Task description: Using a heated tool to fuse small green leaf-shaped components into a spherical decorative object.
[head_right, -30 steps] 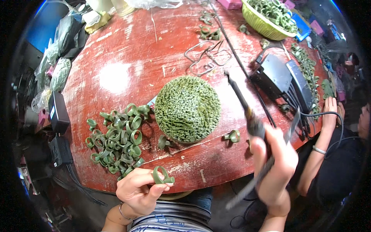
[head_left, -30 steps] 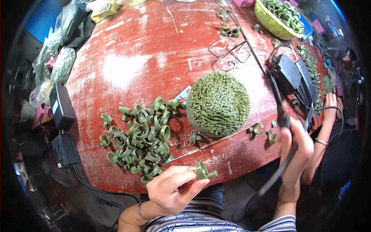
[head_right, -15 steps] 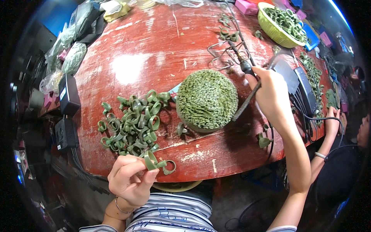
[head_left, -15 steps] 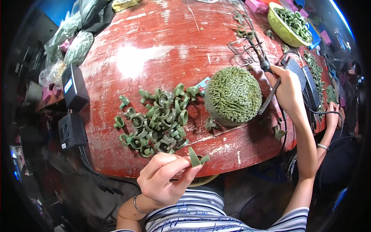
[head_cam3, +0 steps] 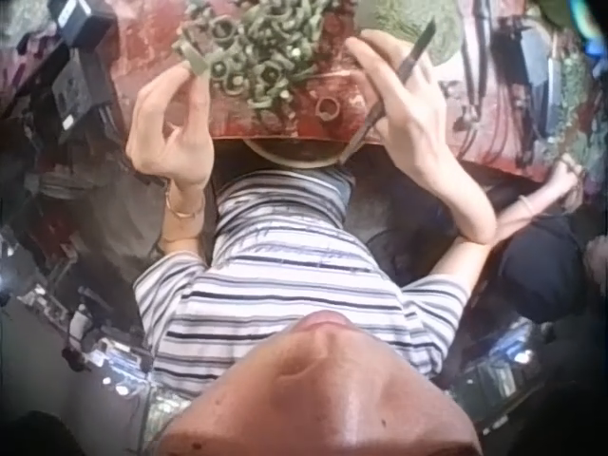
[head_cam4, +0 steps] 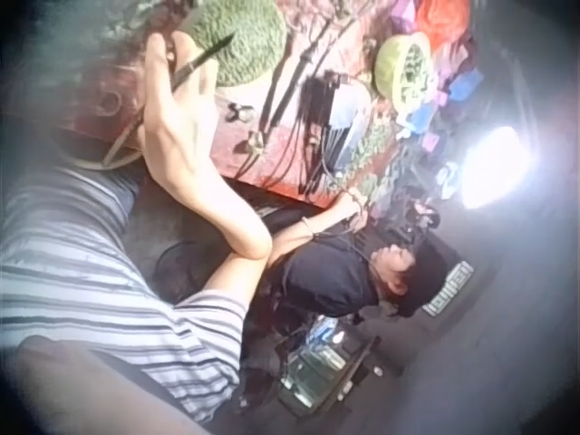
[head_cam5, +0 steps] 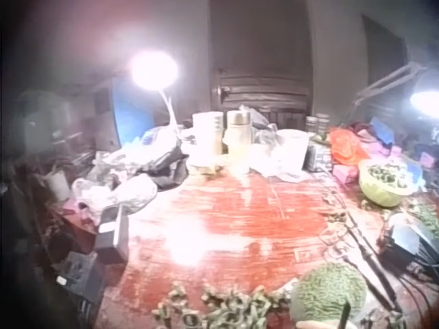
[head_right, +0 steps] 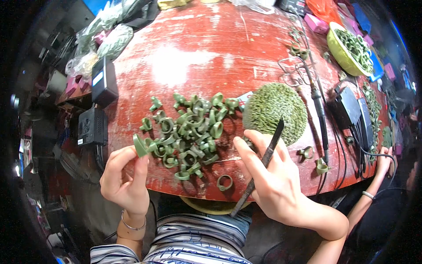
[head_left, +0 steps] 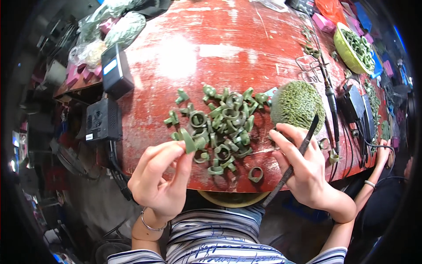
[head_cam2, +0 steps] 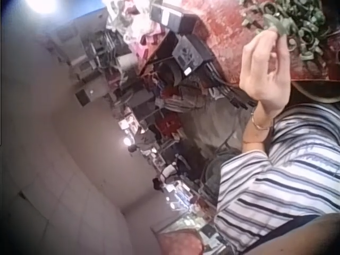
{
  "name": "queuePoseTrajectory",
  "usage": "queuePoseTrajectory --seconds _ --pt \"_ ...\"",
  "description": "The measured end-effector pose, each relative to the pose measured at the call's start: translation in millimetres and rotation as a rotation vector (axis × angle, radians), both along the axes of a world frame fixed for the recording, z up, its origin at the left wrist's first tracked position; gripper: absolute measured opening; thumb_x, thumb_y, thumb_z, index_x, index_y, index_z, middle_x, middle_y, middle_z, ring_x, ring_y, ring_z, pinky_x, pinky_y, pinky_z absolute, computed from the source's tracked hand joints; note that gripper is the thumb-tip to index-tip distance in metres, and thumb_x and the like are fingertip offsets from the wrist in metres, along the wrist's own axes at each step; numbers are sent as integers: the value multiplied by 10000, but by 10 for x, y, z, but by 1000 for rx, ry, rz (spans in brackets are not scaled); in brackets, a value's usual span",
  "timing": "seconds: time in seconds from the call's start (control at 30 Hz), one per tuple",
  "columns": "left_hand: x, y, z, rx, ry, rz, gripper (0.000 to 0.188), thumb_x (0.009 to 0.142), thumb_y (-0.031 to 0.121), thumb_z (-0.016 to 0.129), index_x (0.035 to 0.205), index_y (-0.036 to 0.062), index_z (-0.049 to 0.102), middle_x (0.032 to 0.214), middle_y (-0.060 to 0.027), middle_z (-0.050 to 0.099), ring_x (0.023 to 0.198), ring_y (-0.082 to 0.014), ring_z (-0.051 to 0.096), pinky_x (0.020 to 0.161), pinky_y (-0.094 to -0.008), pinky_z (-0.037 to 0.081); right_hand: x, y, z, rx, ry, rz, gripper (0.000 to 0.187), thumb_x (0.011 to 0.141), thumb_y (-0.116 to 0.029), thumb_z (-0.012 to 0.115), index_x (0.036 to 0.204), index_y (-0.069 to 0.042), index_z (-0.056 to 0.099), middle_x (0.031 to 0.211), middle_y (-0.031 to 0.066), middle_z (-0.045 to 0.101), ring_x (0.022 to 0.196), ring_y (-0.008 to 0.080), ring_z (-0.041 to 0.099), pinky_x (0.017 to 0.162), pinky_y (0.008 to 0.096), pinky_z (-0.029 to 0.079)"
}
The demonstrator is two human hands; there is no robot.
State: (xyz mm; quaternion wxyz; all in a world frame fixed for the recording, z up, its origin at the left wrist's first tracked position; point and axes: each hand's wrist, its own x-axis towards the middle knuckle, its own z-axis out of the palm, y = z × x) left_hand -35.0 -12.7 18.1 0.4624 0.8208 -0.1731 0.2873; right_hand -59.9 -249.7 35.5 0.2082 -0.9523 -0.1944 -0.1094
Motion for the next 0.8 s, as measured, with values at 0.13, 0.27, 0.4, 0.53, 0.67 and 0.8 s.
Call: queuePoseTrajectory --seconds 0.13,0.27,0.4,0.53,0.67,0.8 --pt "-35 273 -126 41 61 215 226 707 -107 705 905 -29 627 843 -139 661 723 -195 637 603 -254 503 -22 114 -110 158 125 107 436 779 -38 658 1190 15 522 1191 212 521 1063 388 522 869 429 460" --pt "26 483 -290 150 80 334 138 800 -73 642 927 -19 645 857 -52 632 683 -74 566 564 -202 453 -4 205 -163 266 13 75 337 789 -28 643 1117 12 581 1142 205 568 1023 376 554 880 424 452" --pt "62 517 -309 172 157 385 157 770 -78 661 911 -7 655 846 -38 601 605 -61 478 511 -204 379 138 276 -217 256 -87 -4 425 779 -13 645 1187 7 531 1240 237 505 1117 392 501 938 437 411" --pt "84 579 -352 145 136 385 163 757 -82 668 902 -9 656 834 -38 589 571 -69 440 491 -214 356 274 441 -299 239 -43 -30 529 802 4 625 1292 -32 428 1368 289 334 1250 453 363 1022 475 332" --pt "75 594 -368 109 157 389 157 750 -80 678 892 -17 654 835 -34 586 576 -62 450 491 -211 371 454 539 -376 191 -107 -142 485 812 37 598 1264 -24 432 1337 310 349 1250 457 359 1022 468 336" --pt "12 612 -317 117 229 346 206 748 -75 678 939 -5 649 890 -81 603 631 -134 574 547 -253 473 474 602 -390 222 -54 -143 427 815 21 601 1219 -21 472 1270 273 428 1200 421 414 991 449 363"
